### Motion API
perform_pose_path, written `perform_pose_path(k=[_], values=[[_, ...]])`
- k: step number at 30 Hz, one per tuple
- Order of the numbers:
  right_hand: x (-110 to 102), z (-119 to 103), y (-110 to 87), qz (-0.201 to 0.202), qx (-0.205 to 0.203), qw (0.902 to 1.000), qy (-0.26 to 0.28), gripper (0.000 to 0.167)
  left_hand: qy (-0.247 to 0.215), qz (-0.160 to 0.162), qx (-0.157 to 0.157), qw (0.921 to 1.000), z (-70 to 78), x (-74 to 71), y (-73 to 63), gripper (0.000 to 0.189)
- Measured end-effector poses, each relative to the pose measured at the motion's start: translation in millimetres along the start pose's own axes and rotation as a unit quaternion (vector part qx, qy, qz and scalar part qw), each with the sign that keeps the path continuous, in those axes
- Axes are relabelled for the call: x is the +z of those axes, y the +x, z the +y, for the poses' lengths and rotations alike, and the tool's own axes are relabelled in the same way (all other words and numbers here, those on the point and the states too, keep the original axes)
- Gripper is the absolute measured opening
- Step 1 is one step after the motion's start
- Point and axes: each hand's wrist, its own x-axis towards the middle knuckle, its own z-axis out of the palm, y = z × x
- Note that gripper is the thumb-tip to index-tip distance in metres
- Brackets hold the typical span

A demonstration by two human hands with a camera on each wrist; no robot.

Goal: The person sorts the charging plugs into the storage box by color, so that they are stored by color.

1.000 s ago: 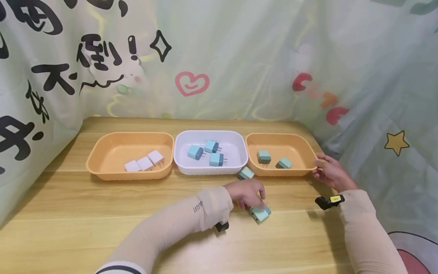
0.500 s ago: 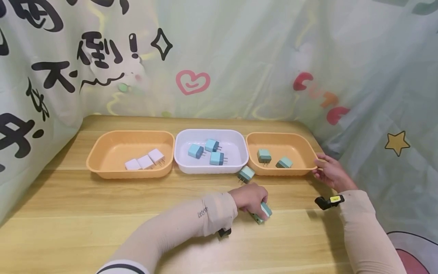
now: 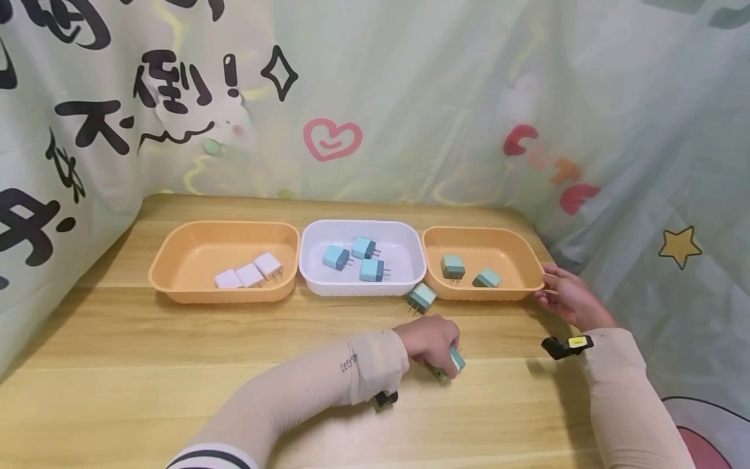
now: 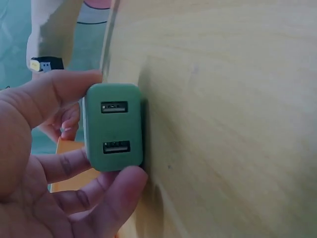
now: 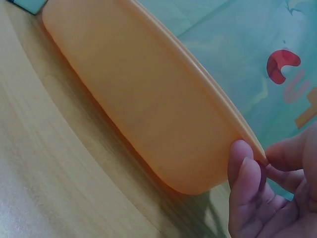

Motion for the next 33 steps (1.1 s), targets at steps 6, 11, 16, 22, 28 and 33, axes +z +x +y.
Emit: perform_pose_path(k=[6,11,16,22,28,33], values=[[1.5,1.1,-0.9,0.007,-0.015,0.9998,-0.008,0.016,-0.058,-0.015,-0.003,0.9982,-5.3,-5.0,3.8,0.023],[2.4,1.5,0.6,0.006,-0.031,0.9995,-0.011,0.018,-0.13,-0.023,0.014,0.9911,-11.2,-12.3,6.6,0.029],[1.8,1.8,-1.6,0.008,-0.031,0.9993,-0.017,0.02,-0.248,-0.046,0.028,0.9673,-15.5,-18.5,9.2,0.031],[0.4,2.8,-2.5,0.007,-0.033,0.9992,-0.019,0.019,-0.409,-0.111,0.048,0.9045,-20.4,-23.8,14.7,0.037],[-1.3,3.8,-0.5,0.005,-0.036,0.9992,-0.019,0.017,-0.513,-0.151,0.079,0.8413,-22.3,-29.5,20.2,0.04],[-1.3,3.5,-0.4,0.007,-0.031,0.9994,-0.017,0.018,-0.562,-0.142,0.098,0.8086,-22.9,-33.8,22.4,0.031]])
